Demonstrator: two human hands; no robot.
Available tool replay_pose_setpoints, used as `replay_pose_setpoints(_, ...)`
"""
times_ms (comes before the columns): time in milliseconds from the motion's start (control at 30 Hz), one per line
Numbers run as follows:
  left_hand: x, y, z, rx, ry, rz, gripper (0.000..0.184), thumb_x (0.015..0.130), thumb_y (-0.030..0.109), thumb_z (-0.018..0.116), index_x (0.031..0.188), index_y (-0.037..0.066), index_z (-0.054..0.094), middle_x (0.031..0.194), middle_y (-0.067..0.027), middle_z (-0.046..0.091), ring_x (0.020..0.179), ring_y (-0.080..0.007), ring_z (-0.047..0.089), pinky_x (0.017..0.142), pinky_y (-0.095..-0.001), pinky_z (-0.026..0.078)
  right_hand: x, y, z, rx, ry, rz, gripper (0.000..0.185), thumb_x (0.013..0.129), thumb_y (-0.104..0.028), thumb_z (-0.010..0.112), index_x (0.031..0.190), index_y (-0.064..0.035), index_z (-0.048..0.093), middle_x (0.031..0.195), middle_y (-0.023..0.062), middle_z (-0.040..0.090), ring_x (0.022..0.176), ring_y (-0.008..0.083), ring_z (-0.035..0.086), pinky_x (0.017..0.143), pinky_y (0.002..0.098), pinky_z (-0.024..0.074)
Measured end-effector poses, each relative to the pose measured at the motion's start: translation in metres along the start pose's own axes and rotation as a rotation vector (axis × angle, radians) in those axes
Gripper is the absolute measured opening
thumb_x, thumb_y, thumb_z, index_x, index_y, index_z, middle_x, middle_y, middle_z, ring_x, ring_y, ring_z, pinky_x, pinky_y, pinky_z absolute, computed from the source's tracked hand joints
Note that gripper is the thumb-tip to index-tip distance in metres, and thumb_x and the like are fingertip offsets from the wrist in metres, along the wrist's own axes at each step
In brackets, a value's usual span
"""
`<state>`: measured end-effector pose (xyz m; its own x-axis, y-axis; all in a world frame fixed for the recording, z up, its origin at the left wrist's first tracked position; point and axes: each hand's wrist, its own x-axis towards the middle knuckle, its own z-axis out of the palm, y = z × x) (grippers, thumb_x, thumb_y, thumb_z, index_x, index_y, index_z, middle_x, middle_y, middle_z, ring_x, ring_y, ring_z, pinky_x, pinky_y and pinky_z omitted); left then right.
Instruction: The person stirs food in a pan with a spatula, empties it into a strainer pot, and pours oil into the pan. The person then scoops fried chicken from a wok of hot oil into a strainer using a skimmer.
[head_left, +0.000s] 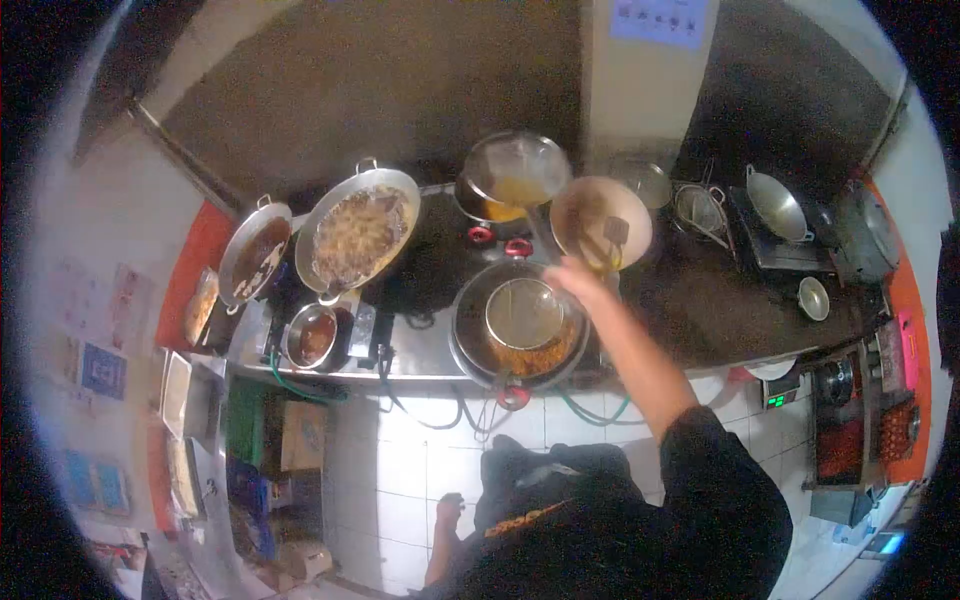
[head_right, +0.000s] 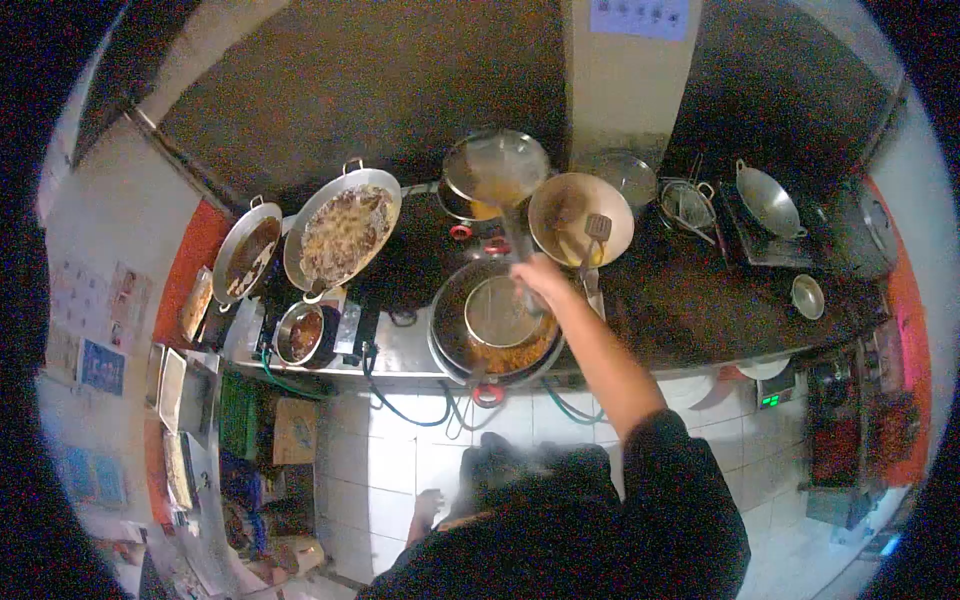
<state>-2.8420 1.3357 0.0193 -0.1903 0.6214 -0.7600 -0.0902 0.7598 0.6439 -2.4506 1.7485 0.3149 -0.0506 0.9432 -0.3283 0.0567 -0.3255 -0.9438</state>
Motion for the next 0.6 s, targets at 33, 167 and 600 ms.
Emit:
replay_pose_setpoints(33, 0.022, -0.037, -0.021, 0.314, -0.063, 0.210, 0.017, 0.078, 0.009, 0.048, 0.091, 0.002, 0.057, 0.082, -0.0078, 0.061, 0.061, -0.0144, 0.056, 0.046, -0.0247, 0.041, 0.027, -0.006, 0.012, 0.010, -0.012, -0.002, 0.018, 0.067, -0.014, 0.059, 0.080, -0.0017, 0.055, 0.063, 0.0032, 0.052, 0.051, 0.0130, 0.051, 0.043, 0.0280, 0.0410)
replay_pose_setpoints(167, -0.004, -0.084, -0.067, 0.443, -0.002, 0.862, 0.020, 0.072, 0.024, 0.062, 0.084, 0.008, 0.063, 0.086, -0.0118, 0.062, 0.083, -0.0232, 0.059, 0.076, -0.0387, 0.045, 0.153, 0.020, 0.043, -0.117, -0.155, 0.116, 0.013, 0.068, -0.016, 0.060, 0.073, -0.0043, 0.056, 0.062, 0.0021, 0.055, 0.054, 0.0118, 0.052, 0.044, 0.0256, 0.0395)
replay_pose_setpoints(600, 0.028, -0.025, -0.023, 0.472, -0.035, 0.182, 0.023, 0.081, 0.021, 0.050, 0.088, 0.003, 0.060, 0.079, -0.0102, 0.061, 0.068, -0.0179, 0.057, 0.061, -0.0315, 0.046, 0.073, 0.102, -0.018, -0.429, 1.050, -0.194, 0.018, 0.073, -0.019, 0.055, 0.072, -0.0029, 0.063, 0.064, 0.0127, 0.061, 0.059, 0.0272, 0.059, 0.057, 0.0366, 0.0455)
